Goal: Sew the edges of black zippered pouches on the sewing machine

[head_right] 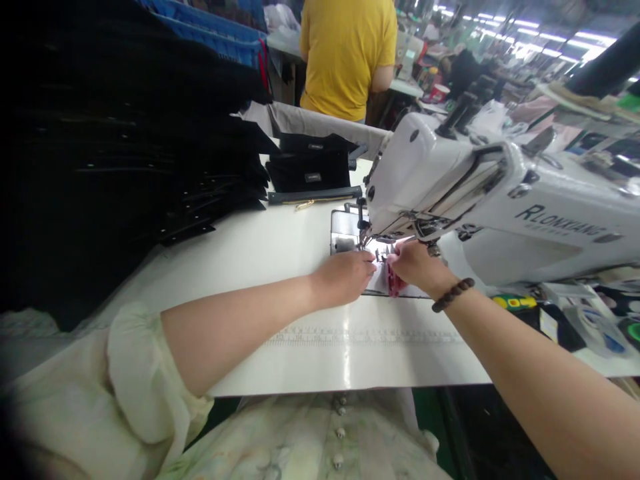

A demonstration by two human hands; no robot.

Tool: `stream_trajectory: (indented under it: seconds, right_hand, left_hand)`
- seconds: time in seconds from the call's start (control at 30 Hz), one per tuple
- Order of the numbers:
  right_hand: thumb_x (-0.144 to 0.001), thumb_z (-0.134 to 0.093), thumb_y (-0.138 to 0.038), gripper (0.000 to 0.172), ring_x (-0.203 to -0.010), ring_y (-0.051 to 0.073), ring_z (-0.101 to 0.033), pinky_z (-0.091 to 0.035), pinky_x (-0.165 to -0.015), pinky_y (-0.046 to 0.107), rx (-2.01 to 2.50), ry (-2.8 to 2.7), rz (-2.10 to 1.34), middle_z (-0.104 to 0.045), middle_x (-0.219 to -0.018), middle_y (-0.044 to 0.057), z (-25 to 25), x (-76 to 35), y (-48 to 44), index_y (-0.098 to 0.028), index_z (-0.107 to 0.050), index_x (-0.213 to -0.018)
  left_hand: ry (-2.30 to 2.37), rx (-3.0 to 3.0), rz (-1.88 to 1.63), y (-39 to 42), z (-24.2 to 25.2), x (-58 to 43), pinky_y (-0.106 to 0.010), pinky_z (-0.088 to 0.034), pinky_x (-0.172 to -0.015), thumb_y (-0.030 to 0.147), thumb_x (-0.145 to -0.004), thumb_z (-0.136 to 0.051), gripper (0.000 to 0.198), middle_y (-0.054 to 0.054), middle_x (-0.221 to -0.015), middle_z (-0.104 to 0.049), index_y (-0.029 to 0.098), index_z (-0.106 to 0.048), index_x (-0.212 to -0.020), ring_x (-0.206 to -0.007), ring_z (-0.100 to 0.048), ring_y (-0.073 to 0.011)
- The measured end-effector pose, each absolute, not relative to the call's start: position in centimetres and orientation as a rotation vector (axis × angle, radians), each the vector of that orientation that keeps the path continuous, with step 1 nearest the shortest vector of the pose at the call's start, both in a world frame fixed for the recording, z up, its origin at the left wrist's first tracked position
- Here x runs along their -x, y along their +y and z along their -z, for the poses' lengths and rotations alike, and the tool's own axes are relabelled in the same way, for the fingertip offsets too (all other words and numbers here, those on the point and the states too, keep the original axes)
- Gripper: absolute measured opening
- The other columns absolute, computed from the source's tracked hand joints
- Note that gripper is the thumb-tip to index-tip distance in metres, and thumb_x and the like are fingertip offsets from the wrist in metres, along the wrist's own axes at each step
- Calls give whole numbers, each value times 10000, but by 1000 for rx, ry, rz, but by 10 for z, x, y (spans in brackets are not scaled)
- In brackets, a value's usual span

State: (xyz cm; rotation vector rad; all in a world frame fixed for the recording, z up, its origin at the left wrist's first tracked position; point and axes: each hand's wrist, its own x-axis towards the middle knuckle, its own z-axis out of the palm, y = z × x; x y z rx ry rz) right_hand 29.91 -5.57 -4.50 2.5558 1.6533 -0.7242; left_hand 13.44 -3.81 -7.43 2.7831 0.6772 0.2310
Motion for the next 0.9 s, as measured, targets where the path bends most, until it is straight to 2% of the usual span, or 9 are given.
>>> stream_trajectory:
  seconds: [0.23,0.37,0.47,0.6,0.7,0.8,0.9]
  right_hand:
    - [-983,-529,-367,257,-683,109,-611,-547,-650,282,-2734,1397,1409,-633,-813,15,40,-287,-55,-126,-617,-973]
    - [-993,-508,-374,272,-692,107,-611,-547,-674,286,-2708,1423,1567,-642,-821,20,45,-291,-52,-133,-624,-944]
    - [-994,-492,-431,336,-660,105,-604,-543,-674,290,-2639,1560,1565,-636,-768,11,50,-301,-54,-138,-623,-893]
    - [-975,-494,-476,411,-571,106,-569,-513,-609,281,-2494,1868,1352,-589,-631,-10,49,-327,-64,-148,-588,-746]
    - [-899,-568,-422,336,-522,127,-526,-470,-589,296,-2414,2169,953,-560,-559,-6,41,-347,-71,-166,-579,-682]
    - [-833,-585,-446,287,-687,214,-595,-471,-715,376,-2313,2439,521,-646,-685,77,33,-358,-71,-180,-658,-751]
    - [-863,-490,-557,425,-881,301,-629,-459,-841,453,-2173,2606,304,-703,-874,128,33,-361,-62,-192,-704,-819]
  left_hand:
    - [713,-2736,-216,-40,67,-133,-345,-538,-899,118,-944,-454,240,-152,-1134,-674,68,-679,-1012,-1011,-667,-233]
    - [725,-2741,-207,-41,64,-130,-364,-538,-909,115,-948,-449,264,-145,-1163,-672,69,-680,-1067,-1032,-666,-250]
    - [732,-2752,-219,-41,64,-129,-361,-535,-928,105,-941,-460,253,-149,-1168,-678,70,-689,-1045,-1047,-665,-245]
    - [743,-2757,-250,-41,67,-127,-347,-518,-977,104,-947,-460,249,-145,-1205,-677,90,-702,-1007,-1116,-644,-227]
    - [758,-2757,-253,-40,68,-126,-327,-514,-985,100,-937,-486,225,-134,-1201,-686,102,-710,-948,-1155,-626,-219]
    - [755,-2752,-254,-39,66,-127,-319,-509,-997,89,-944,-464,249,-121,-1216,-688,103,-711,-958,-1177,-615,-207]
    - [775,-2710,-257,-39,63,-127,-326,-492,-1036,89,-953,-450,274,-115,-1284,-660,90,-697,-1070,-1190,-614,-203]
